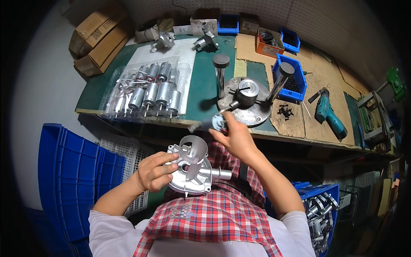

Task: The person uses a cordless drill to fasten screws into a metal housing held in a bench vise. They repeatedly pick up cylindrical components, insert them into the housing, and secure them with the drill. The person also uses a screwdriver to adjust parts within the housing.

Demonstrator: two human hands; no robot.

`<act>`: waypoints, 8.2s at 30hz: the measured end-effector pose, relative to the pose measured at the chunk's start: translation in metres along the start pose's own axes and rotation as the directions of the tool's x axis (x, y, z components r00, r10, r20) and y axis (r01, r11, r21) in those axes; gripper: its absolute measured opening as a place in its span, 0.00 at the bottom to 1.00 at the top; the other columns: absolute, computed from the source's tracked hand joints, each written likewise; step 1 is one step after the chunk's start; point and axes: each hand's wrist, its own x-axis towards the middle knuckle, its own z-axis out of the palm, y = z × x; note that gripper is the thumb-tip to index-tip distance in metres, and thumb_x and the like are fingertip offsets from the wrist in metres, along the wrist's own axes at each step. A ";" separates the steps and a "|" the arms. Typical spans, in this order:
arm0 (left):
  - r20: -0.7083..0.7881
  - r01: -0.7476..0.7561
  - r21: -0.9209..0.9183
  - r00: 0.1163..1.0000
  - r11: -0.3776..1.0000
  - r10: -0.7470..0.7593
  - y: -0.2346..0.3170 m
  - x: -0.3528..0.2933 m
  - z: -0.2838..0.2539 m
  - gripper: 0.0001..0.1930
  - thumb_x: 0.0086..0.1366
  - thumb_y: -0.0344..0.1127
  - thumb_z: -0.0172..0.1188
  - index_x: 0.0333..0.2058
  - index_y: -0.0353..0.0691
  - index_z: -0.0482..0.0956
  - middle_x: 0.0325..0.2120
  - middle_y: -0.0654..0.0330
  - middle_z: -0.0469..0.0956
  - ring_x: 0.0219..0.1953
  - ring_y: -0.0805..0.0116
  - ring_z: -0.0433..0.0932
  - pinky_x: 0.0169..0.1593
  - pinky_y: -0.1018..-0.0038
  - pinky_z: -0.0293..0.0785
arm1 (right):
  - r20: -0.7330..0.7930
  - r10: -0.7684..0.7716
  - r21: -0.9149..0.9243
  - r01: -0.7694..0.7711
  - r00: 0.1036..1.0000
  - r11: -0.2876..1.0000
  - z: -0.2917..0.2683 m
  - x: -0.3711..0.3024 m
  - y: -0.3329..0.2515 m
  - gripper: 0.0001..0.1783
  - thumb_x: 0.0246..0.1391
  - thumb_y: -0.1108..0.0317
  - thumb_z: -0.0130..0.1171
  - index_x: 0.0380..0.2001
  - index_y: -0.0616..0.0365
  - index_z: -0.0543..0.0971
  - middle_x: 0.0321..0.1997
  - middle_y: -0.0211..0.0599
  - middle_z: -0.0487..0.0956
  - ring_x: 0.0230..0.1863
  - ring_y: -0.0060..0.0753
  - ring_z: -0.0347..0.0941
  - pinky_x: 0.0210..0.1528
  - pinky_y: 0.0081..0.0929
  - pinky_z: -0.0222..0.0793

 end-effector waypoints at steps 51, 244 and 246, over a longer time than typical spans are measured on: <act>0.396 0.624 -0.270 0.766 0.733 -0.506 -0.021 -0.036 0.121 0.35 0.46 0.30 0.73 0.54 0.38 0.70 0.53 0.52 0.74 0.62 0.49 0.68 0.66 0.57 0.62 | 0.156 -0.013 -0.330 0.065 0.988 0.942 0.047 -0.075 -0.026 0.22 0.45 0.66 0.65 0.41 0.63 0.70 0.28 0.47 0.79 0.28 0.47 0.80 0.26 0.39 0.76; 0.340 0.789 -0.595 0.418 0.152 -0.842 -0.009 0.019 0.171 0.20 0.60 0.32 0.67 0.50 0.38 0.74 0.45 0.59 0.78 0.45 0.71 0.77 0.48 0.73 0.77 | -0.144 -0.177 -0.868 -0.038 0.974 0.496 -0.115 -0.002 0.118 0.09 0.42 0.70 0.65 0.25 0.58 0.75 0.32 0.44 0.73 0.36 0.50 0.71 0.39 0.43 0.72; 0.335 0.779 -0.612 0.413 0.138 -0.847 -0.009 0.020 0.170 0.21 0.59 0.32 0.68 0.50 0.38 0.74 0.45 0.59 0.78 0.45 0.71 0.78 0.48 0.73 0.77 | -0.140 -0.083 -0.841 -0.074 0.987 0.536 -0.121 0.001 0.107 0.08 0.46 0.70 0.64 0.27 0.61 0.75 0.34 0.46 0.73 0.38 0.52 0.72 0.40 0.44 0.71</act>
